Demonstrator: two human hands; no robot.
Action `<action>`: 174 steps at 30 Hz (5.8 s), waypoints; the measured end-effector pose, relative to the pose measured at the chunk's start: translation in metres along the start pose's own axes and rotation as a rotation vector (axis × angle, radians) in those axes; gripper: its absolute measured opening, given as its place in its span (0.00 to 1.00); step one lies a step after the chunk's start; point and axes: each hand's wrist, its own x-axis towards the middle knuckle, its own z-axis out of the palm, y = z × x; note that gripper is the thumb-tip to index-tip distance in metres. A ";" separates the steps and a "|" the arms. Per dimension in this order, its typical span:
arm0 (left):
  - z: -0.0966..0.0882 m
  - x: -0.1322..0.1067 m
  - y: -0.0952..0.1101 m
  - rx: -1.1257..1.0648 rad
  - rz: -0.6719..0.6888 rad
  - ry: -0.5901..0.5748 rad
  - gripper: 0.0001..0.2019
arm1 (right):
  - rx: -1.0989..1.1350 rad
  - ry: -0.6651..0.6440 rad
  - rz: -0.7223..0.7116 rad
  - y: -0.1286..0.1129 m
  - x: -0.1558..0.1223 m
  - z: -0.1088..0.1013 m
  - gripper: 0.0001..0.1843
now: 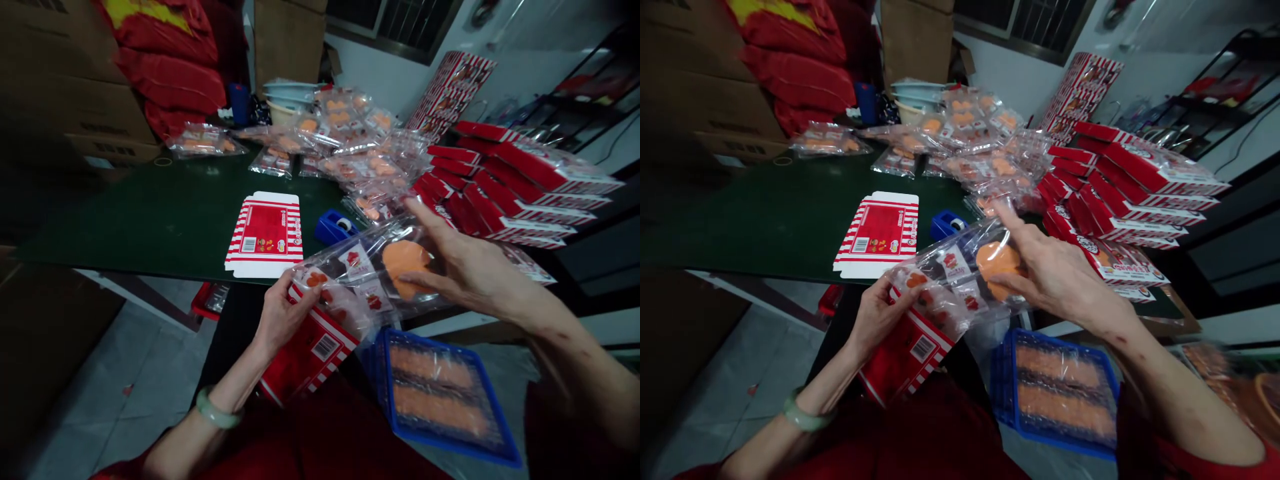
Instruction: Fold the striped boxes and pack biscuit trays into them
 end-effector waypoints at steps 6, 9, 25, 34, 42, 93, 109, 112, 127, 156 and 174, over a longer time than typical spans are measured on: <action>-0.006 -0.005 0.003 -0.082 0.006 -0.024 0.19 | -0.645 -0.211 -0.347 -0.037 0.029 0.009 0.24; -0.006 -0.007 0.003 -0.117 0.012 -0.051 0.17 | -0.855 -0.350 -0.502 -0.061 0.034 0.022 0.17; -0.019 -0.020 -0.001 -0.107 0.062 -0.131 0.17 | -0.793 -0.721 -0.902 -0.073 0.032 0.053 0.27; -0.015 -0.020 0.004 -0.134 0.076 -0.179 0.16 | -0.848 -0.909 -1.020 -0.104 0.024 0.067 0.08; -0.034 -0.020 0.005 -0.289 0.076 -0.420 0.21 | -0.767 -0.944 -1.067 -0.113 0.014 0.069 0.11; -0.064 -0.077 -0.010 -0.113 -0.010 0.332 0.24 | -0.125 -0.603 -0.507 -0.117 -0.036 0.144 0.25; -0.080 -0.074 -0.015 0.229 0.209 0.258 0.13 | 0.223 -0.728 -0.510 -0.114 -0.020 0.142 0.17; -0.080 -0.073 -0.011 0.182 0.175 0.400 0.11 | 0.237 -0.127 -0.396 -0.102 -0.035 0.125 0.14; -0.065 -0.060 -0.017 0.189 0.146 0.438 0.09 | 0.707 0.211 0.077 -0.062 -0.096 0.194 0.17; -0.079 -0.054 0.006 0.243 0.288 0.115 0.02 | 0.826 -0.343 0.110 -0.033 -0.062 0.146 0.11; -0.097 -0.034 0.030 0.499 0.450 -0.225 0.08 | 0.542 -0.333 -0.166 -0.047 -0.055 0.135 0.12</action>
